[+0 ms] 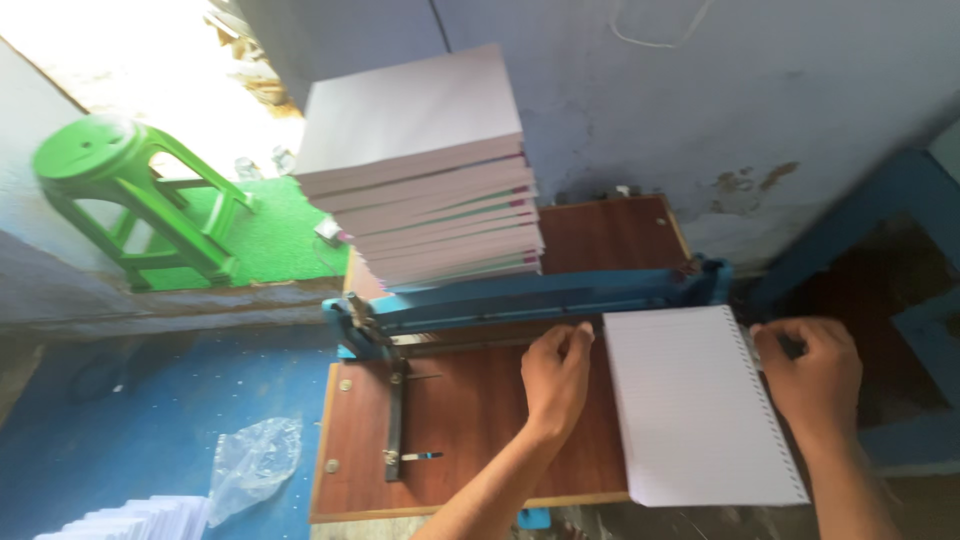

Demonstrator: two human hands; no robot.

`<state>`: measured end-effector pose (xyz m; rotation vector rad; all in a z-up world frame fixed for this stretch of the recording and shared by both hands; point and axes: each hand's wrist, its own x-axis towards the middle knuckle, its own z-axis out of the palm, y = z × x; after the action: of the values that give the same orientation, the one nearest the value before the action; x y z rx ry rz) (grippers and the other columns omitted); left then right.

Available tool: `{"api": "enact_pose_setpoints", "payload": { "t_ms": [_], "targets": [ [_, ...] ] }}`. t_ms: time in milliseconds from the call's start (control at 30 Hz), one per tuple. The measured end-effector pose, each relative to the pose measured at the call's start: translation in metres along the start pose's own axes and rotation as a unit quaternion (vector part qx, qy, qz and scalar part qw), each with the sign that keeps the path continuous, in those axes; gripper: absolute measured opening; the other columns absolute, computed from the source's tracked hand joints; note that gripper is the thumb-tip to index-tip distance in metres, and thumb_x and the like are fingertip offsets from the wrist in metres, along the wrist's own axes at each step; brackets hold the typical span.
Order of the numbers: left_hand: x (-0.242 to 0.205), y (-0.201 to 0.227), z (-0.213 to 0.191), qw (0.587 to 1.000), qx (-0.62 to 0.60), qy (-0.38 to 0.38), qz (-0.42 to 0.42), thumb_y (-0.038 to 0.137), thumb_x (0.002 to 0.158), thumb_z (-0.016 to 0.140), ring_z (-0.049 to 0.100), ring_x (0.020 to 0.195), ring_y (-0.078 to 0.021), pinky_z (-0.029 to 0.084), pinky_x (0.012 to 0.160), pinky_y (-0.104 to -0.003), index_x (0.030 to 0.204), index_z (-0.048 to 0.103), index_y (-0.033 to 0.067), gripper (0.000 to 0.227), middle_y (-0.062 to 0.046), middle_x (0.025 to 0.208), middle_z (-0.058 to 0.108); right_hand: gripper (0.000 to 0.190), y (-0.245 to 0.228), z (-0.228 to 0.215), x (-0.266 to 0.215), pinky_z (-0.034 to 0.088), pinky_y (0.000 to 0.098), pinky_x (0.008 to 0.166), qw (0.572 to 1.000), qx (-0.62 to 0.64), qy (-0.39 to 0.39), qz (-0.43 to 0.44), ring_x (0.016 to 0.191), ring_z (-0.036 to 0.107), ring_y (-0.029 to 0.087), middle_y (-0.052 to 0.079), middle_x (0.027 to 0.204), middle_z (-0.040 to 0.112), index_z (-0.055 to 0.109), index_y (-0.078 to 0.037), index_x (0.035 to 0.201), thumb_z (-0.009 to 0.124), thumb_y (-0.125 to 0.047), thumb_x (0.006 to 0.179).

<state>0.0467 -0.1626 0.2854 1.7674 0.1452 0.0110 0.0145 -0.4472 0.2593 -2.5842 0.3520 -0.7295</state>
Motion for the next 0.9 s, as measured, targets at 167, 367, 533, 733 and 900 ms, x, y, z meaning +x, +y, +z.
{"api": "enact_pose_setpoints", "payload": {
  "t_ms": [167, 367, 533, 733, 900],
  "targets": [
    [0.024, 0.033, -0.054, 0.989, 0.031, 0.027, 0.142, 0.029, 0.096, 0.066, 0.066, 0.067, -0.0198, 0.052, 0.067, -0.034, 0.085, 0.072, 0.0008, 0.031, -0.013, 0.077, 0.073, 0.017, -0.098, -0.004, 0.033, 0.056, 0.039, 0.087, 0.987, 0.106, 0.02, -0.123, 0.098, 0.07, 0.026, 0.012, 0.105, 0.072, 0.074, -0.005, 0.097, 0.078, -0.02, 0.091],
    [0.069, 0.062, -0.112, 0.954, 0.077, 0.091, 0.273, 0.023, 0.093, 0.069, 0.07, 0.071, -0.0224, 0.055, 0.068, -0.036, 0.09, 0.075, 0.0033, 0.021, -0.011, 0.083, 0.074, 0.012, -0.198, 0.006, 0.069, 0.056, 0.0384, 0.087, 0.945, 0.161, -0.033, -0.283, 0.096, 0.069, 0.025, 0.008, 0.096, 0.073, 0.074, -0.006, 0.092, 0.077, -0.016, 0.088],
    [0.099, 0.085, -0.152, 0.909, 0.146, 0.137, 0.364, 0.022, 0.093, 0.07, 0.069, 0.073, -0.0232, 0.053, 0.069, -0.038, 0.088, 0.074, 0.0057, 0.018, -0.008, 0.082, 0.072, 0.016, -0.253, 0.014, 0.099, 0.054, 0.0411, 0.089, 0.914, 0.154, -0.063, -0.37, 0.098, 0.067, 0.028, 0.008, 0.098, 0.074, 0.074, -0.006, 0.094, 0.079, -0.019, 0.086],
    [0.131, 0.106, -0.185, 0.868, 0.235, 0.162, 0.407, 0.02, 0.092, 0.07, 0.066, 0.09, -0.0228, 0.052, 0.08, -0.039, 0.09, 0.075, 0.0086, 0.013, -0.005, 0.092, 0.072, 0.016, -0.296, 0.024, 0.148, 0.054, 0.0429, 0.093, 0.887, 0.135, -0.082, -0.435, 0.102, 0.067, 0.029, 0.009, 0.102, 0.074, 0.075, -0.007, 0.094, 0.079, -0.022, 0.089],
    [0.158, 0.11, -0.198, 0.82, 0.334, 0.163, 0.435, 0.022, 0.088, 0.073, 0.057, 0.108, -0.0262, 0.046, 0.094, -0.043, 0.105, 0.074, 0.0076, 0.021, -0.008, 0.11, 0.069, 0.022, -0.318, 0.04, 0.179, 0.053, 0.0439, 0.096, 0.873, 0.097, -0.096, -0.469, 0.104, 0.067, 0.029, 0.01, 0.102, 0.075, 0.077, -0.006, 0.097, 0.08, -0.025, 0.088]
  ]
}}
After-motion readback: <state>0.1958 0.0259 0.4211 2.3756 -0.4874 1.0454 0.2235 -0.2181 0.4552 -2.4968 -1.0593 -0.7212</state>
